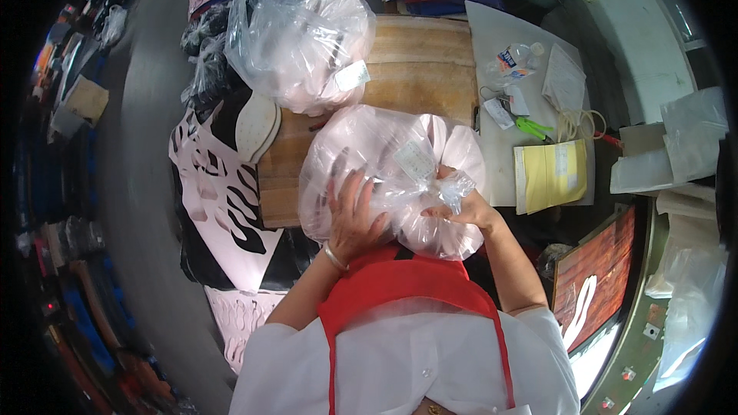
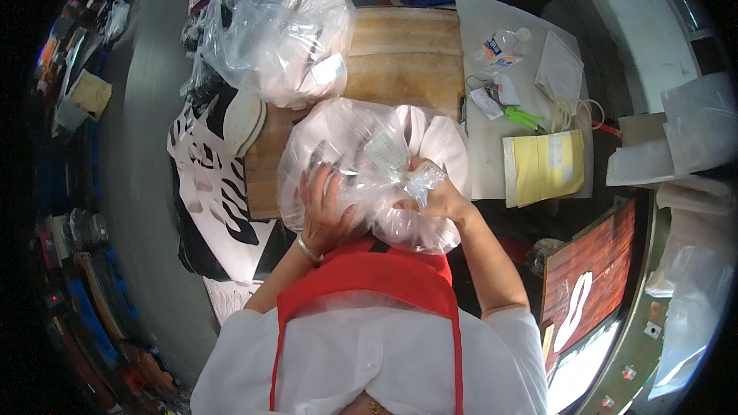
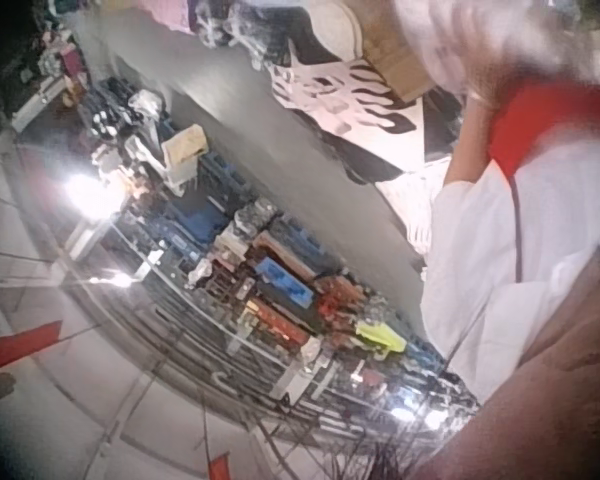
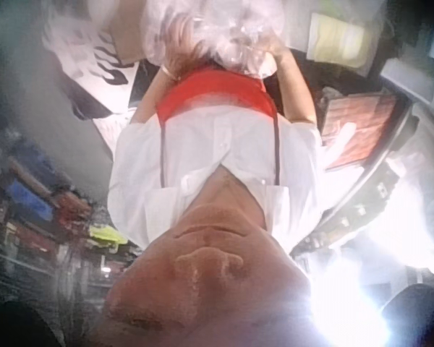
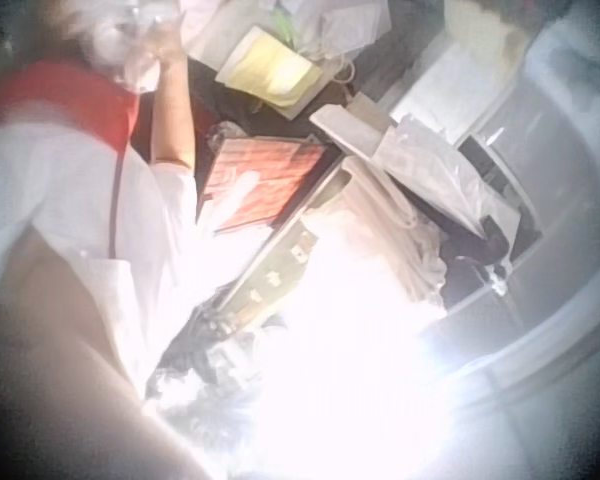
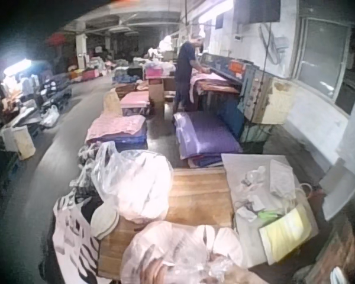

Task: The person places a sheet of pink fabric onto a hydraulic cutting press, aligns a template, and operates the machine to cut out multiple shapes. They then remove the cut pieces and stack them.

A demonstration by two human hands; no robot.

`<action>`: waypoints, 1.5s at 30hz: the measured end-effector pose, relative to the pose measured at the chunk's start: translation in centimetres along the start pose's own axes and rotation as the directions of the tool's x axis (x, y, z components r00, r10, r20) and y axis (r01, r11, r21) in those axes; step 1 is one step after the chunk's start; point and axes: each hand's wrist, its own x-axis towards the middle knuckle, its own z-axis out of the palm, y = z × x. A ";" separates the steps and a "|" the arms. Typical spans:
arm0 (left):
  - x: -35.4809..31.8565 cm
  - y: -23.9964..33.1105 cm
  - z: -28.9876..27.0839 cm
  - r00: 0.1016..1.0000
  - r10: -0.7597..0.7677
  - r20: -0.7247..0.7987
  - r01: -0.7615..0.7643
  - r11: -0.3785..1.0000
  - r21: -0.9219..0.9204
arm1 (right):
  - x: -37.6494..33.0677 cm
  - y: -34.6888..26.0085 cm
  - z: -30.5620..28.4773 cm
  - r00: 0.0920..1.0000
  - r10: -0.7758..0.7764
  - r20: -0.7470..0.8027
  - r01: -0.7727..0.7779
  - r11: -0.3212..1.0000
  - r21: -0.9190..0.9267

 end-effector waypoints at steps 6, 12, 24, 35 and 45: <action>-3.0 -2.6 -3.1 0.989 -0.147 -0.007 0.147 0.989 -0.001 | 1.9 -0.2 0.0 0.948 -0.296 0.114 0.273 0.579 -0.768; -7.2 -3.4 -5.4 0.952 -0.291 -0.097 0.302 0.944 0.132 | 2.9 -0.8 1.3 0.934 -0.285 0.213 0.356 0.760 -0.544; -13.1 4.2 -4.3 0.806 -0.587 -0.081 0.590 0.786 0.186 | 3.7 -1.5 -0.6 0.848 -0.336 0.409 0.479 0.815 -0.325; -16.2 7.1 -5.1 0.787 -0.601 -0.137 0.615 0.780 0.114 | 1.6 -1.6 0.5 0.986 0.130 -0.104 -0.128 0.991 0.027; -20.0 3.3 -5.6 0.798 -0.585 -0.143 0.579 0.811 -0.087 | -1.2 -8.6 4.4 0.969 0.146 -0.199 -0.150 0.989 -0.004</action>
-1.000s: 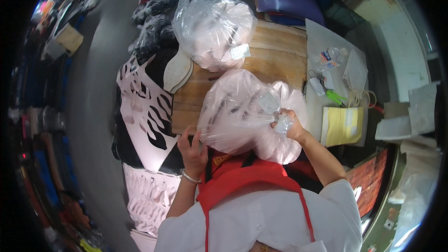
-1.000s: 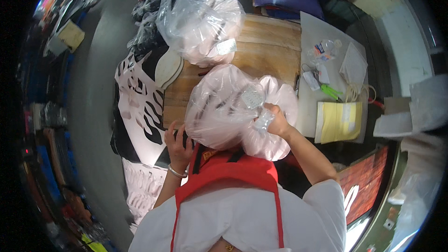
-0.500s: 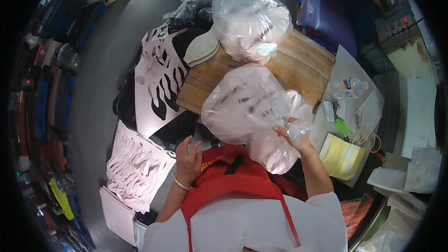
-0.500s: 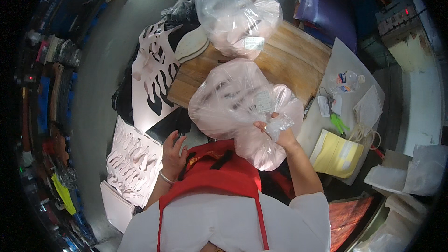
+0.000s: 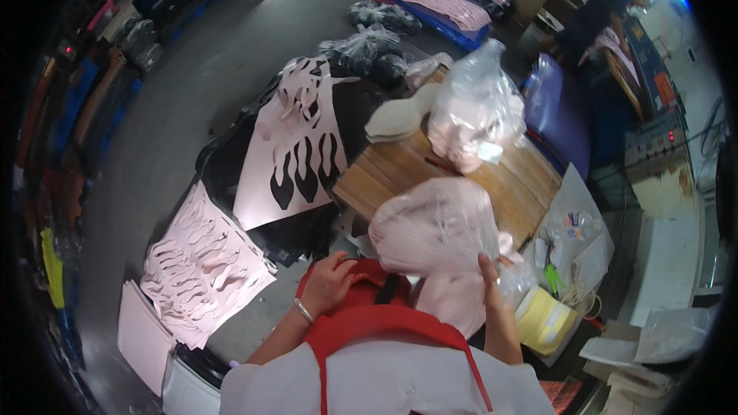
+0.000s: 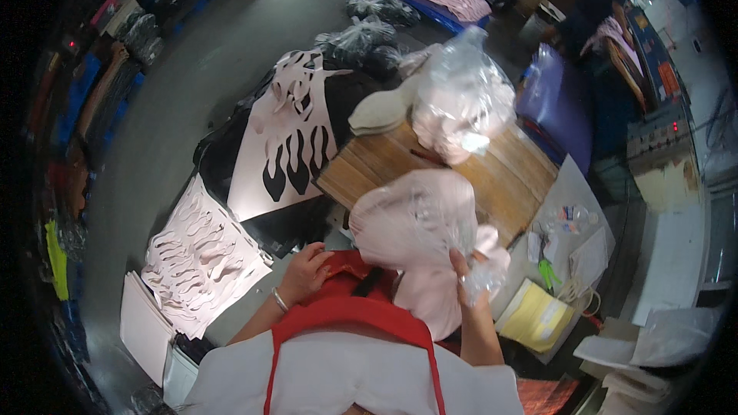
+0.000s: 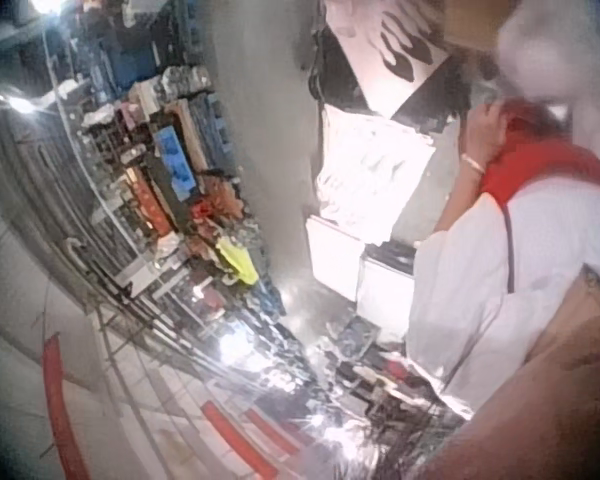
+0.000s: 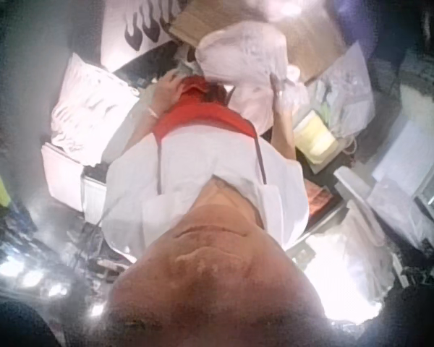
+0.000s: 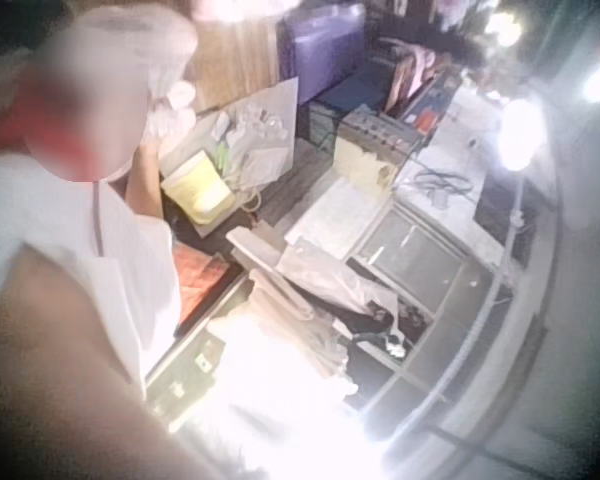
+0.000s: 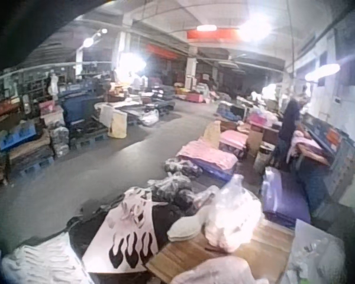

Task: The person places a sheet of pink fabric onto a hydraulic cutting press, aligns a template, and operates the machine to cut out multiple shapes. They then remove the cut pieces and stack them.

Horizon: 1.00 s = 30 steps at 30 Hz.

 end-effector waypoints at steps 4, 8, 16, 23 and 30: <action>3.2 -7.5 2.7 0.978 -0.158 -0.138 0.108 0.942 -0.317 | -2.8 -3.2 3.4 0.997 0.072 -0.009 -0.072 0.991 -0.113; 6.3 -15.7 5.9 0.546 -0.651 0.527 0.754 0.108 -0.647 | -7.1 -7.4 8.7 0.964 0.258 -0.068 -0.265 0.894 -0.361; 2.6 -21.2 -0.8 0.680 -0.099 0.727 0.665 -0.334 -0.668 | -5.7 -14.6 19.7 0.875 -0.006 0.485 0.177 0.935 -0.308; -6.0 -25.1 -9.5 0.626 -0.492 0.604 0.364 -0.500 -0.785 | -1.4 -14.9 29.0 0.558 -0.244 0.793 0.413 0.910 -0.011; -12.4 -23.2 -12.1 0.411 -0.771 0.487 0.154 -0.468 -0.870 | 1.6 -15.4 39.7 0.283 -0.507 0.814 0.364 0.842 0.398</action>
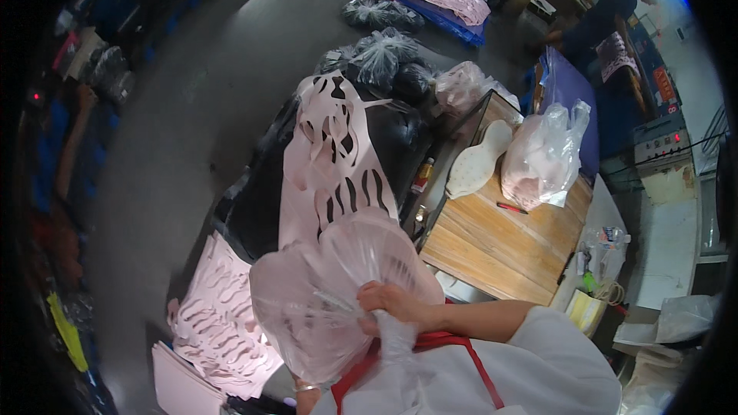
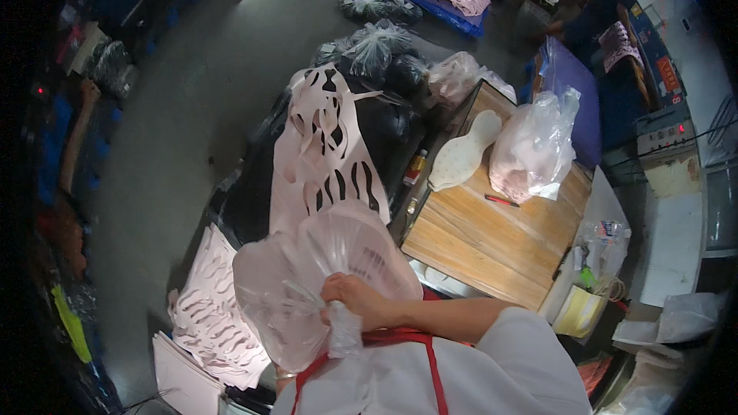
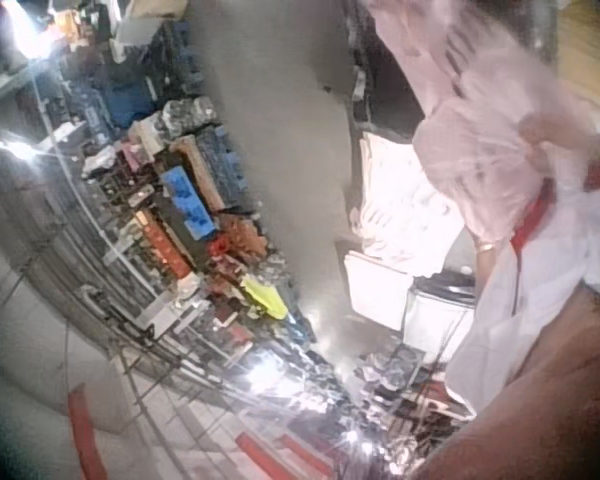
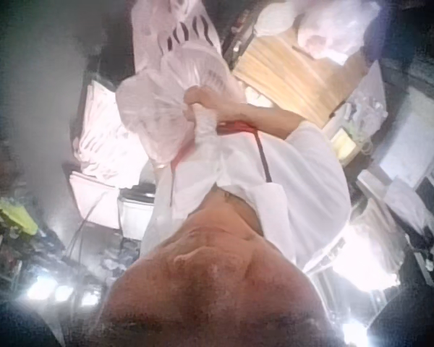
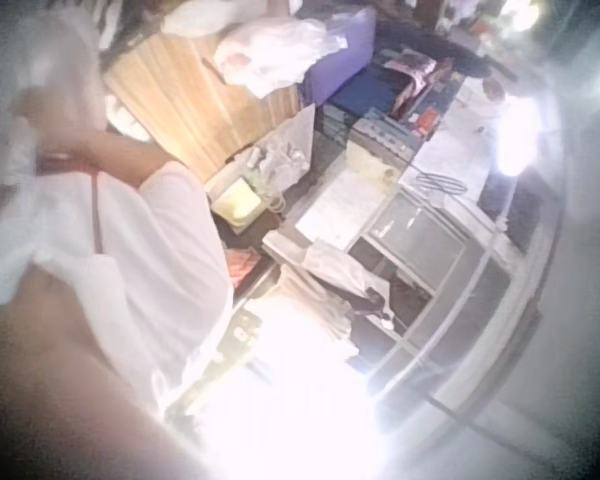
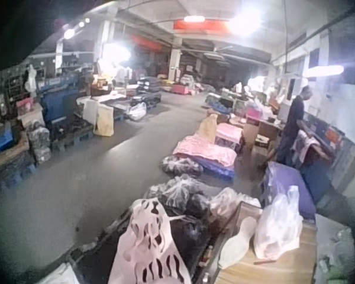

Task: The person places a sheet of pink fabric onto a hydraulic cutting press, aligns a template, and operates the machine to cut out multiple shapes. They then remove the cut pieces and stack them.

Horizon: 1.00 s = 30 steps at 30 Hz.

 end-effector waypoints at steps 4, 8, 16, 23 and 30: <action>-0.2 -0.5 0.9 0.992 0.048 -0.117 -0.054 0.997 -0.049 | 4.1 1.9 -0.9 0.999 0.008 0.044 -0.014 0.991 0.136; 2.5 0.7 4.7 0.988 0.098 -0.120 -0.109 0.990 -0.086 | 8.3 4.2 -4.4 0.989 0.147 0.005 -0.142 0.949 0.280; 12.1 5.8 12.0 0.957 0.283 0.062 -0.273 0.953 -0.132 | 16.3 10.0 -17.9 0.961 0.145 -0.237 -0.062 0.943 0.328; 8.2 0.2 8.6 0.946 0.060 -0.319 -0.034 0.996 0.086 | 24.4 18.5 -35.5 0.763 -0.122 -0.635 -0.284 0.819 -0.499; 10.6 2.1 10.8 0.861 0.103 -0.498 -0.071 0.994 0.081 | 23.6 35.6 -47.4 0.770 0.019 -0.638 -0.539 0.554 -0.635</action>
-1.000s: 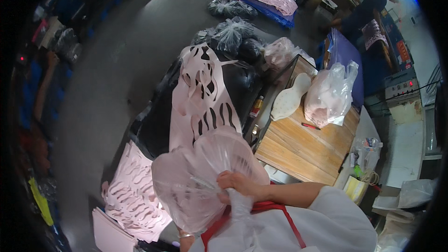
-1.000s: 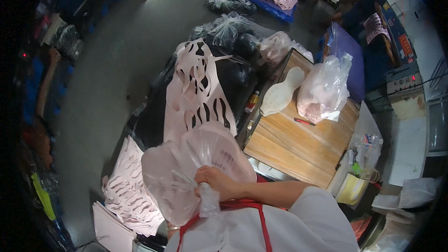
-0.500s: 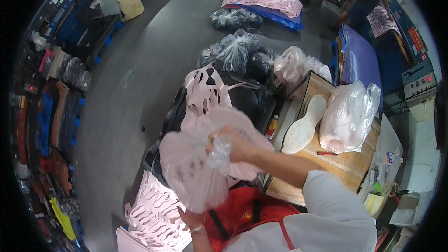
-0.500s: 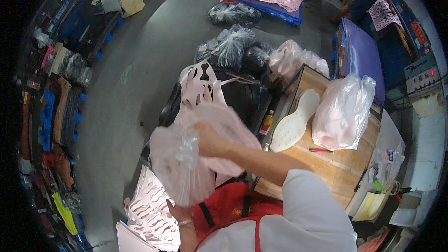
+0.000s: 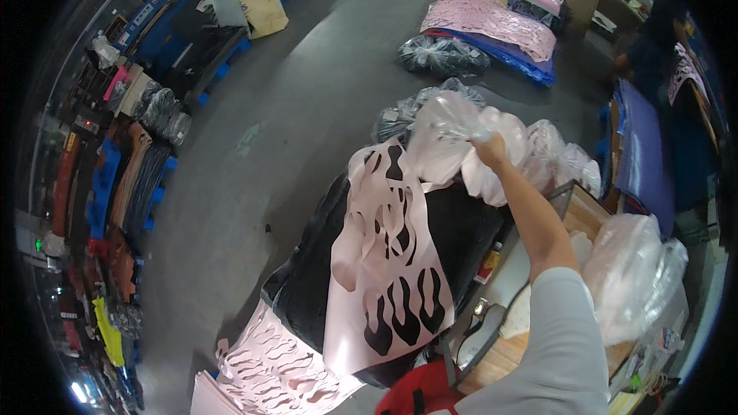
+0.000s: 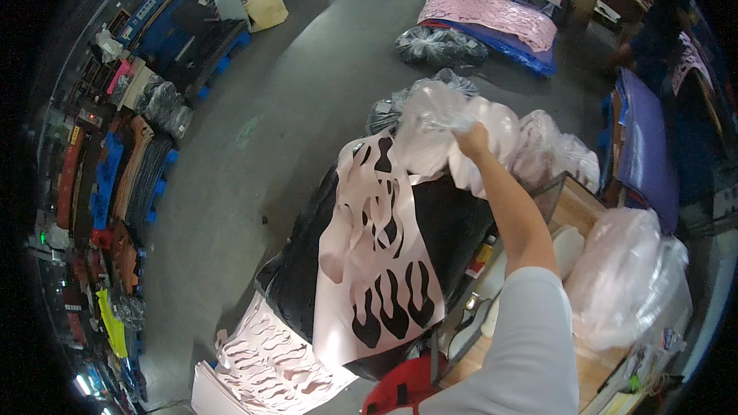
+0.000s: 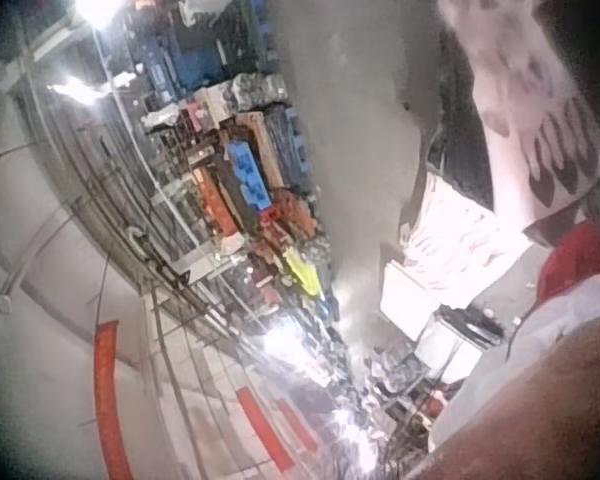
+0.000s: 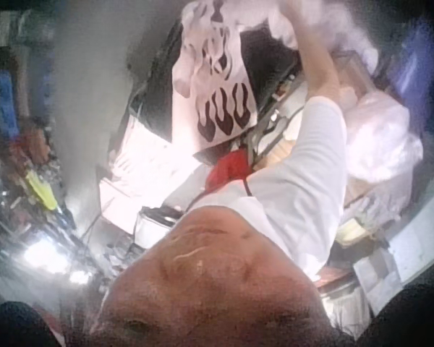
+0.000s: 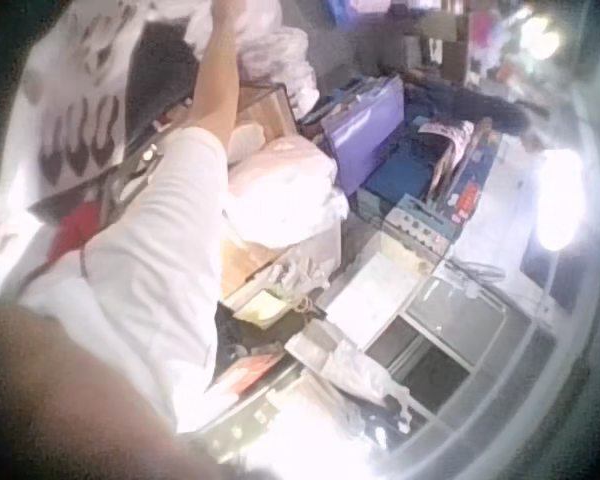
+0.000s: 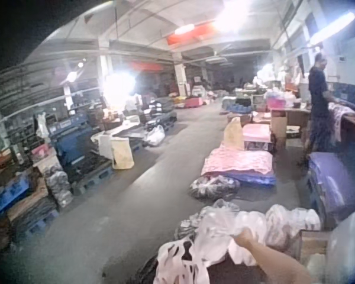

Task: The person places a sheet of pink fabric onto a hydraulic cutting press, aligns a template, and operates the machine to cut out multiple shapes. They then remove the cut pieces and stack them.

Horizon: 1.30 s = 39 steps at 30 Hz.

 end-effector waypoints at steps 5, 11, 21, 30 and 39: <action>0.9 0.9 1.3 0.998 0.012 -0.069 -0.010 1.000 0.026 | -4.1 4.4 5.0 0.849 0.488 -0.204 -0.501 0.865 -0.017; 2.1 2.4 1.7 0.998 0.047 -0.044 -0.043 0.995 0.092 | -10.0 -6.2 11.3 0.836 0.494 -0.240 -0.452 0.867 0.210; 3.8 6.1 -0.9 0.984 0.161 0.080 -0.175 0.955 0.241 | -30.2 -26.9 7.7 0.751 0.404 0.523 -0.660 0.442 0.607; 10.6 0.4 -15.1 0.921 -0.012 0.389 -0.284 0.661 0.695 | -51.7 -22.2 -8.4 0.947 0.196 0.253 -0.310 0.759 0.573; 6.6 2.2 -6.3 0.760 0.117 0.640 -0.604 0.490 0.629 | -70.0 -18.0 -19.2 0.633 0.760 0.145 -0.705 0.489 0.513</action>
